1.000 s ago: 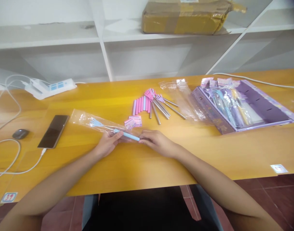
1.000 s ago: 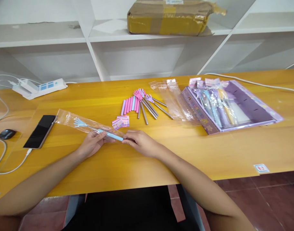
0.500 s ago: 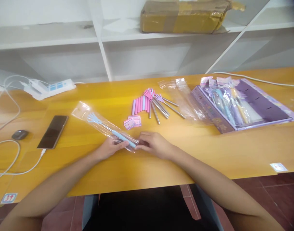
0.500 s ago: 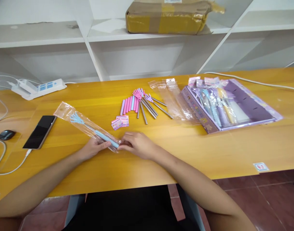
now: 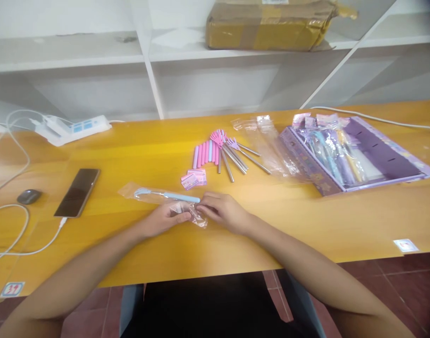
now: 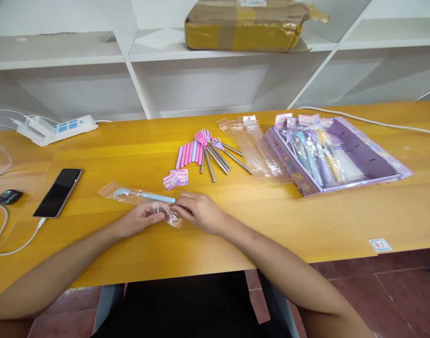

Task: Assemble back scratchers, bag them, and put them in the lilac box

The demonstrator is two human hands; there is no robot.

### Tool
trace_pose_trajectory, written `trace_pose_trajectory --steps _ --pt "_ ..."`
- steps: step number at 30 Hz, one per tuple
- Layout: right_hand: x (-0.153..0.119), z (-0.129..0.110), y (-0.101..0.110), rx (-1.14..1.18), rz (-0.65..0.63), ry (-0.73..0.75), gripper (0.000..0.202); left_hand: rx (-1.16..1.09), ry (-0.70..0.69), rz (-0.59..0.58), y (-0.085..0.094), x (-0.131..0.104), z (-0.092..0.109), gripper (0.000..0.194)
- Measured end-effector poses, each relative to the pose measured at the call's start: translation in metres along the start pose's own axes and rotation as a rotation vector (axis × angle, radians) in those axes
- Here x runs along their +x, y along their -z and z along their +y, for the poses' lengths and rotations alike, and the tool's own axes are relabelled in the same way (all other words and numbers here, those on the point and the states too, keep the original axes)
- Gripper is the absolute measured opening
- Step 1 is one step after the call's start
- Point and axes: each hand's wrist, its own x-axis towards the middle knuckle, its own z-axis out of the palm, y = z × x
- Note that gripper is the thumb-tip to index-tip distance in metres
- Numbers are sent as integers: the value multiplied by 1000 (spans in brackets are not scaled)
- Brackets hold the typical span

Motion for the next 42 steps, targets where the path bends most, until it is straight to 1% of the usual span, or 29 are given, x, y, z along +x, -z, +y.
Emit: trace_pose_trajectory --steps 3,6,8,11,14,17,20,21,22,24,25,27,29,36,40,42 --pt "-1 -2 3 -22 43 35 25 -118 -23 67 2 4 -4 39" --pt "-2 -3 3 -67 56 56 25 -393 -42 120 3 9 -5 50" --pt "-3 -3 2 -108 45 71 25 -566 -51 145 3 12 -3 55" --pt "-3 -4 2 -145 23 76 27 -665 -48 193 3 15 -1 48" --pt "-3 -5 3 -121 -13 68 28 -698 -55 281 3 14 -1 37" --pt "-4 -8 6 -57 -38 40 25 -716 -50 360 4 14 -1 26" --pt "-6 -8 7 -10 5 -16 14 -733 -42 384 4 15 0 26" --pt "-7 -8 6 -1 22 -26 16 -737 -36 389 4 15 0 27" --pt "-8 -7 6 -4 33 -25 21 -738 -30 392 4 15 1 28" --pt "-9 -5 5 -50 36 29 31 -725 -21 397 4 14 1 28" --pt "-9 -4 5 -90 27 75 32 -711 -20 398 3 14 1 28" --pt "-10 -4 5 -168 6 163 25 -668 -20 394 1 13 0 28" --pt "-11 -4 6 -182 -11 196 18 -612 -18 374 -1 13 -1 29" --pt "-6 -8 4 75 -19 93 10 -386 -23 308 -2 12 -12 31" --pt "-4 -8 0 104 14 29 11 -356 -37 309 0 12 -15 31" --pt "-4 -8 -1 97 30 10 11 -326 -42 279 0 11 -12 35"
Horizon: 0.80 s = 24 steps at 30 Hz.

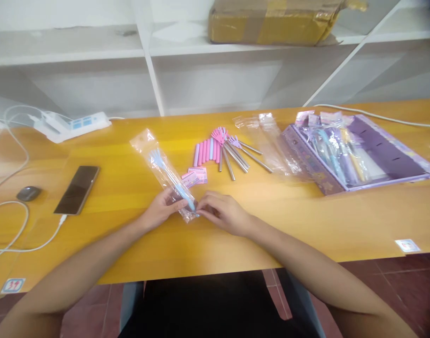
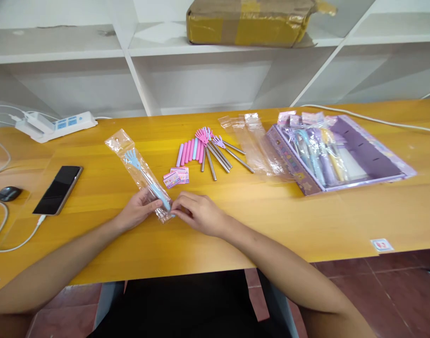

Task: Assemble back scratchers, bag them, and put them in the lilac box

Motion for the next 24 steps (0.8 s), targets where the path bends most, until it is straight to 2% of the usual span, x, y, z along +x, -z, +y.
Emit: trace_pose_trajectory --steps 5,11,14,18,24 --pt "0 0 0 -6 36 -32 13 49 46 -154 -7 -6 9 57" --pt "-1 2 -3 33 41 -52 12 100 70 -121 -13 -8 7 59" --pt "-2 1 -3 75 78 -153 19 82 71 -138 -12 -7 6 60" --pt "-1 -3 -1 171 -23 -291 30 75 58 -164 -9 -8 4 67" --pt "2 -6 -3 337 -116 -324 43 100 76 -199 -10 -10 5 62"
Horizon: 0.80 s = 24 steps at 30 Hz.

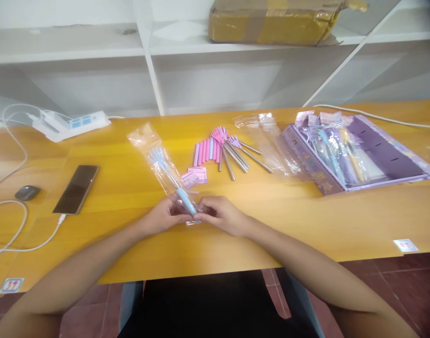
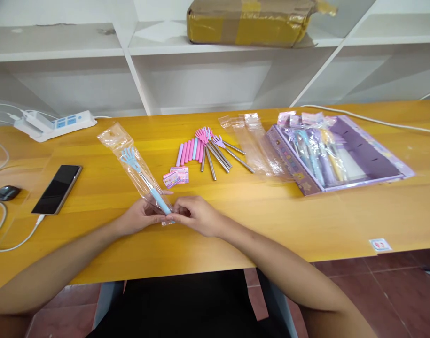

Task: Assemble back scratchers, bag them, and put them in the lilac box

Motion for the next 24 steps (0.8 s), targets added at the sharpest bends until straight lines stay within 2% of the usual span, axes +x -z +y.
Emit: trace_pose_trajectory --steps 9,19,24 --pt "2 1 2 -4 -123 24 52 49 10 -59 0 -1 3 62" --pt "1 -3 5 74 -175 50 37 22 0 -109 5 0 0 58" --pt "2 -4 6 123 -213 47 38 6 0 -121 7 1 0 56"
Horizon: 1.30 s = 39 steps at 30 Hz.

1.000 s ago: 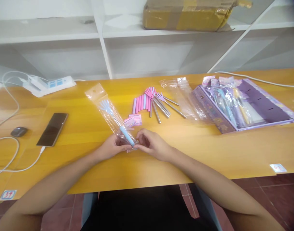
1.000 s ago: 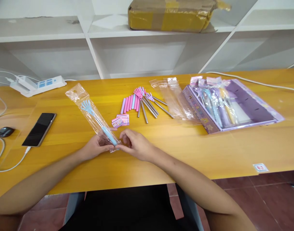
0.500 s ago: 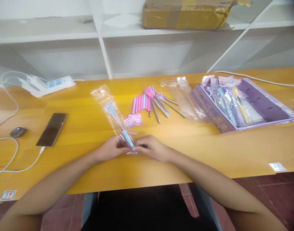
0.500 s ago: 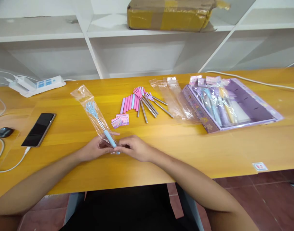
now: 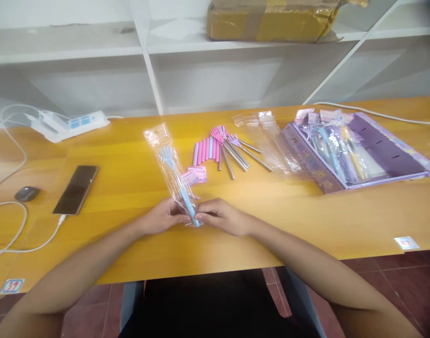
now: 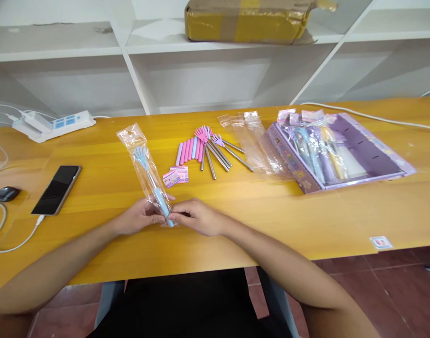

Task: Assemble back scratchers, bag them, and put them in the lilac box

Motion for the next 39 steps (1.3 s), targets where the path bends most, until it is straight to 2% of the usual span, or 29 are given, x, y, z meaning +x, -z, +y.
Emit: trace_pose_trajectory --steps 6,9,13,15,17,19,21,23,25,28,33,35,36,39 --pt "-3 2 2 -9 -60 -6 47 42 20 -9 -4 -4 5 42" --pt "-4 2 3 44 -16 -52 52 -1 92 -153 -11 -8 9 37" --pt "-1 7 1 261 157 -168 48 44 177 -388 -21 -14 14 33" --pt "2 11 0 378 188 -230 50 70 203 -449 -23 -14 17 34" --pt "4 13 0 457 167 -288 51 84 232 -451 -21 -13 20 38" --pt "5 13 0 509 97 -322 51 78 230 -369 -16 -10 21 40" --pt "4 9 -1 544 -21 -357 50 46 168 -214 -7 -5 19 37" --pt "2 6 -4 569 -158 -403 49 11 33 -13 3 0 13 35" --pt "1 3 -9 582 -274 -451 51 -16 -96 136 10 5 6 39" --pt "0 1 -15 582 -391 -484 54 31 -192 248 14 9 -2 41" --pt "0 -1 -5 551 -450 -499 50 120 -235 317 8 9 -5 34" --pt "0 2 5 495 -384 -460 53 120 -242 327 7 9 -6 38" --pt "0 4 10 425 -274 -421 56 129 -240 325 6 8 -6 37" --pt "1 15 24 -44 226 -214 53 251 -207 294 6 7 -6 28"
